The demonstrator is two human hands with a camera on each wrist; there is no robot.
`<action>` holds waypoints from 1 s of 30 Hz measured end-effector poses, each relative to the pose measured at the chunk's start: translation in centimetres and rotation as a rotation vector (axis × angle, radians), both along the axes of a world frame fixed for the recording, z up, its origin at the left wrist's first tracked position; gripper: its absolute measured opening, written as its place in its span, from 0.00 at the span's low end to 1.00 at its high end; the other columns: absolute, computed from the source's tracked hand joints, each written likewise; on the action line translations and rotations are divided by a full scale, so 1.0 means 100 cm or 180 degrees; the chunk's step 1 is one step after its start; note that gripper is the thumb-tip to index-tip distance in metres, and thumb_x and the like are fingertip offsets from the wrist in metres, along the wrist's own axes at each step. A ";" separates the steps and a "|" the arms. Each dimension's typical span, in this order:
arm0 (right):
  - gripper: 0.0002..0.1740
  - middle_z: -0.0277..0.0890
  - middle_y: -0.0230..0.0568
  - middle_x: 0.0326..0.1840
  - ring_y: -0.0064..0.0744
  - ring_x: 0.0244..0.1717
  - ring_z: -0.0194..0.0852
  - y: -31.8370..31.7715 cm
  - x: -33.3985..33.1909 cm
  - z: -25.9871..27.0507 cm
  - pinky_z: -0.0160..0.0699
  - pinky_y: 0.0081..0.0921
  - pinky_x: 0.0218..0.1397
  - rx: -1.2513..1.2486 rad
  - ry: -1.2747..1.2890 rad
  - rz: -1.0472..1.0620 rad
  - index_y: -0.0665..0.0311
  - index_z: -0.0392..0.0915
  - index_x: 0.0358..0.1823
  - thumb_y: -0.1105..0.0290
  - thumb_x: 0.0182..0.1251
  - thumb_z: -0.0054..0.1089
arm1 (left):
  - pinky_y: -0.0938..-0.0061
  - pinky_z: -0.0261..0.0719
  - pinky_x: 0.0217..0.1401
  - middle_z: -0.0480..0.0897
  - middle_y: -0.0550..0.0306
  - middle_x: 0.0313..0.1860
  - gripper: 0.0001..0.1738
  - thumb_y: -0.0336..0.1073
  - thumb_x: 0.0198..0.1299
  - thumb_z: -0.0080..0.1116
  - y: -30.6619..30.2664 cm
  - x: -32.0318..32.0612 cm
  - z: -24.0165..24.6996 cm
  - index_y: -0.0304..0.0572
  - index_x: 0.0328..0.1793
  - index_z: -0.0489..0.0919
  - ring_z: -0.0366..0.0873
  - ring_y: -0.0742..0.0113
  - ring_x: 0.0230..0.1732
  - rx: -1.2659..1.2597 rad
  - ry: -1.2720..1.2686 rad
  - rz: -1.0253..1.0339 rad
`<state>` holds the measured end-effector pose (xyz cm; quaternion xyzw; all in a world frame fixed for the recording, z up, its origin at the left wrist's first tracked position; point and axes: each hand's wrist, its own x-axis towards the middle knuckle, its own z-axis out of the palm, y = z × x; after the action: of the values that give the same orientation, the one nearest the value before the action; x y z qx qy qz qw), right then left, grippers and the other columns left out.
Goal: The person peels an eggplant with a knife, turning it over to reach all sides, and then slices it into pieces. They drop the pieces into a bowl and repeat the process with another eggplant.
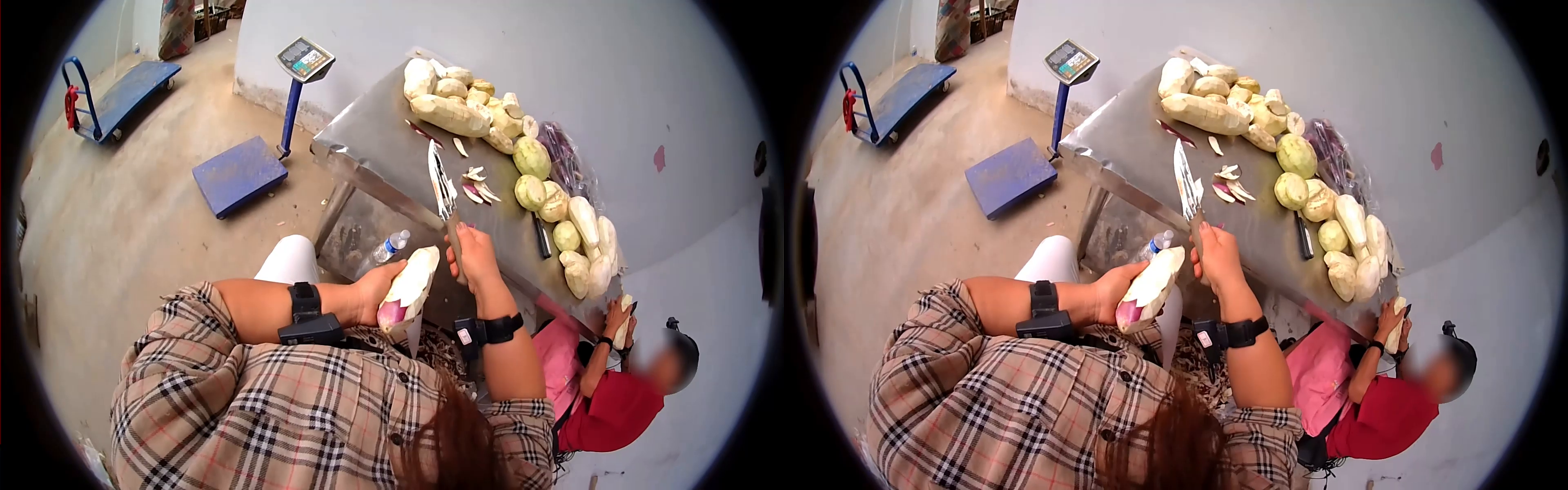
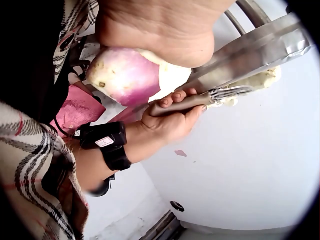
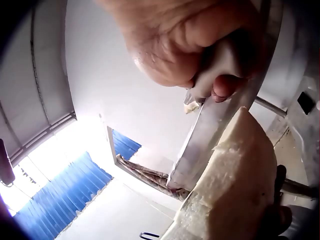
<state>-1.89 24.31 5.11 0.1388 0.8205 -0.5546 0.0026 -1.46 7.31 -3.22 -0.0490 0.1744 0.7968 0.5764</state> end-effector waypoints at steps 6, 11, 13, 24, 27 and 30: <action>0.20 0.66 0.36 0.15 0.22 0.08 0.57 -0.008 0.007 0.012 0.57 0.17 0.11 -0.0355 0.0401 0.0227 0.69 0.69 0.34 0.56 0.69 0.40 | 0.65 0.73 0.47 0.80 0.55 0.44 0.24 0.52 0.66 0.33 0.001 0.000 0.000 0.45 0.51 0.74 0.77 0.59 0.41 0.0019 0.0030 0.0106; 0.19 0.66 0.35 0.15 0.21 0.08 0.57 -0.012 0.009 0.019 0.57 0.16 0.12 -0.0240 0.0522 0.0326 0.70 0.70 0.35 0.58 0.68 0.43 | 0.63 0.75 0.43 0.79 0.52 0.41 0.25 0.53 0.65 0.34 0.000 0.001 0.005 0.43 0.52 0.72 0.77 0.57 0.38 0.0057 0.0010 0.0163; 0.18 0.66 0.35 0.15 0.20 0.08 0.57 -0.009 0.007 0.016 0.57 0.16 0.12 -0.0245 0.0490 0.0278 0.70 0.71 0.35 0.59 0.68 0.43 | 0.63 0.75 0.43 0.79 0.52 0.41 0.25 0.53 0.65 0.34 0.000 -0.001 0.003 0.42 0.52 0.72 0.77 0.57 0.38 0.0100 0.0002 0.0174; 0.13 0.68 0.33 0.18 0.19 0.13 0.61 -0.008 0.009 0.012 0.60 0.16 0.16 0.0075 0.0893 0.0285 0.70 0.71 0.39 0.64 0.64 0.50 | 0.65 0.74 0.46 0.80 0.54 0.42 0.25 0.52 0.66 0.32 0.001 -0.005 -0.005 0.44 0.51 0.74 0.77 0.58 0.40 0.0272 0.0085 0.0242; 0.12 0.72 0.36 0.20 0.23 0.17 0.68 -0.009 0.009 0.007 0.65 0.21 0.21 0.0945 0.1399 0.0193 0.69 0.71 0.38 0.67 0.60 0.55 | 0.64 0.75 0.45 0.80 0.54 0.42 0.24 0.52 0.66 0.33 0.000 -0.004 -0.002 0.44 0.52 0.73 0.77 0.58 0.39 0.0197 0.0063 0.0277; 0.13 0.76 0.42 0.24 0.32 0.23 0.74 -0.010 0.010 0.002 0.71 0.26 0.27 0.1557 0.1816 0.0153 0.69 0.71 0.38 0.69 0.56 0.59 | 0.63 0.76 0.42 0.79 0.54 0.41 0.24 0.52 0.65 0.35 0.001 -0.004 -0.003 0.44 0.52 0.72 0.77 0.59 0.38 0.0160 0.0007 0.0291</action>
<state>-0.93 23.32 5.33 -0.0440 0.8994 -0.3584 -0.2463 -1.82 7.38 -3.50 -0.0415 0.1526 0.8266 0.5402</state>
